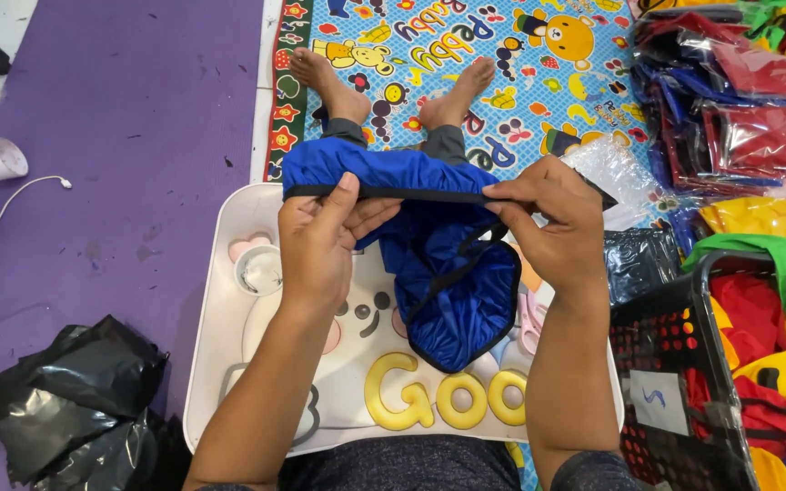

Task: Trimming loose threads from a blue fabric item using scissors while sitting on the floor.

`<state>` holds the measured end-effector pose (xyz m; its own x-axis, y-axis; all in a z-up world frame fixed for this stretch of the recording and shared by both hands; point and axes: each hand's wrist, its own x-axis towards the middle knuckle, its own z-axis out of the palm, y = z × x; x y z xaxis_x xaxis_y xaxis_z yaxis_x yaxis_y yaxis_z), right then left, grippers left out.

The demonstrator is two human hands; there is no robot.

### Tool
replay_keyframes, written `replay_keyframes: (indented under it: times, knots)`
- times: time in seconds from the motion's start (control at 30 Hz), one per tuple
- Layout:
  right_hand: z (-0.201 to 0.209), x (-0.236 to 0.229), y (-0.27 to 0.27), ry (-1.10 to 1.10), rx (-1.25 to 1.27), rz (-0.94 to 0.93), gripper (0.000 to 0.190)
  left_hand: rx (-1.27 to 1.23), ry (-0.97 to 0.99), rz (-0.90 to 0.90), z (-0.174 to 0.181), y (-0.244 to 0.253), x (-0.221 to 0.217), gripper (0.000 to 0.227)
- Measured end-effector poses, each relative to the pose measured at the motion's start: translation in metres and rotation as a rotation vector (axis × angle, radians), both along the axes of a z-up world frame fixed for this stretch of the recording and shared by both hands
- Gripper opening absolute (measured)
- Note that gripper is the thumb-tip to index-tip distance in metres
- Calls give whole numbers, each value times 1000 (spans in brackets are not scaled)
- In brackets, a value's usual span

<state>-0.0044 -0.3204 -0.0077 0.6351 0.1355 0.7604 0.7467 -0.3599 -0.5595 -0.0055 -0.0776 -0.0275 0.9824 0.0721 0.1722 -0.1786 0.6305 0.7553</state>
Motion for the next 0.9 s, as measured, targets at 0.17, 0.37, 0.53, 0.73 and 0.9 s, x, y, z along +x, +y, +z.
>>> replay_keyframes:
  times: [0.17,0.37,0.53,0.73,0.9]
  knots:
    - [6,-4,3,49,43,38,5,681,-50,-155,36,24,-14,37]
    - [5,-15,3,317,163,40,4,894,-562,-80,84,20,-74,6]
    - [6,-22,6,561,189,65,12,435,-1114,-233,63,25,-118,14]
    - [9,-23,13,527,142,-33,10,352,-922,-557,44,23,-131,17]
    - [7,-22,14,526,168,-23,9,463,-945,-540,56,21,-123,16]
